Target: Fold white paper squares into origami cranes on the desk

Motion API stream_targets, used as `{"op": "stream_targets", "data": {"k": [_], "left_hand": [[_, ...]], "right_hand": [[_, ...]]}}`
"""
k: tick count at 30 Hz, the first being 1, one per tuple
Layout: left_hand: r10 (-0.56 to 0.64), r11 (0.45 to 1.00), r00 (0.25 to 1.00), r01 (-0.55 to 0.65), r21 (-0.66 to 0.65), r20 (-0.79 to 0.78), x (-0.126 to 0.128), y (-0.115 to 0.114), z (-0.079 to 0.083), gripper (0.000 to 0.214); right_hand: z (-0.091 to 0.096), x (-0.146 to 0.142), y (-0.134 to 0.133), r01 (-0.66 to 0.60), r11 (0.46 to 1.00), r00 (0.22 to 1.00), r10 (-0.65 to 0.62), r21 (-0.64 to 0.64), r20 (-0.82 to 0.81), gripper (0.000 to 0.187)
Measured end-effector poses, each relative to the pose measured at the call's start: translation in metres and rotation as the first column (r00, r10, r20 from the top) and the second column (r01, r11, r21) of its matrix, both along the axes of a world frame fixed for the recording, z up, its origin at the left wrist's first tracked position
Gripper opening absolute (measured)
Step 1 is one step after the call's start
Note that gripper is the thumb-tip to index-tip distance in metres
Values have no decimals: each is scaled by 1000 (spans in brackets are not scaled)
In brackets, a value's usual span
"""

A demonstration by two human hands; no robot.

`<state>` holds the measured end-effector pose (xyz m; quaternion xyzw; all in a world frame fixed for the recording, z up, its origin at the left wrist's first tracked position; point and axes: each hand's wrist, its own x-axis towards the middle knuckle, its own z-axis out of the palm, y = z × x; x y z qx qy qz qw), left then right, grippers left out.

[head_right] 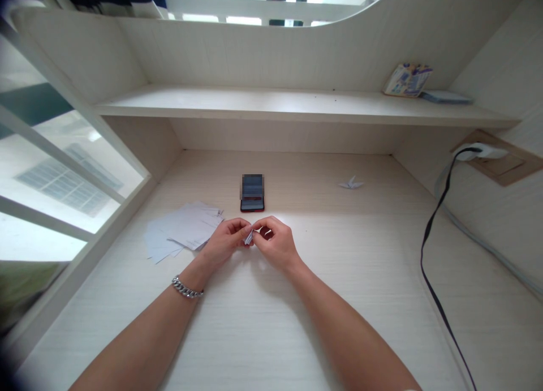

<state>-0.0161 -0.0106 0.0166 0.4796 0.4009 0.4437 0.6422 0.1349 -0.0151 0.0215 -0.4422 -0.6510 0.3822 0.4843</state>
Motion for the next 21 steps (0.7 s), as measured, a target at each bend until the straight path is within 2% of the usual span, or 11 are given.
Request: {"op": "stream_targets", "data": {"k": [7,13,21], "left_hand": [[30,999,999,-29,-45,30,-1,1,-2,27],[-9,999,996,14,-52,88,-3,2,-3,26],[-1,995,998,6,-95,60,-4,2,-2,25]], "right_hand": [[-2,4,3,3,999,993,-9,51,117,10],[-1,5,2,-42,988,969,3,150,248,10],[-3,6,0,-52,954,904,-80,295,419,10]]}}
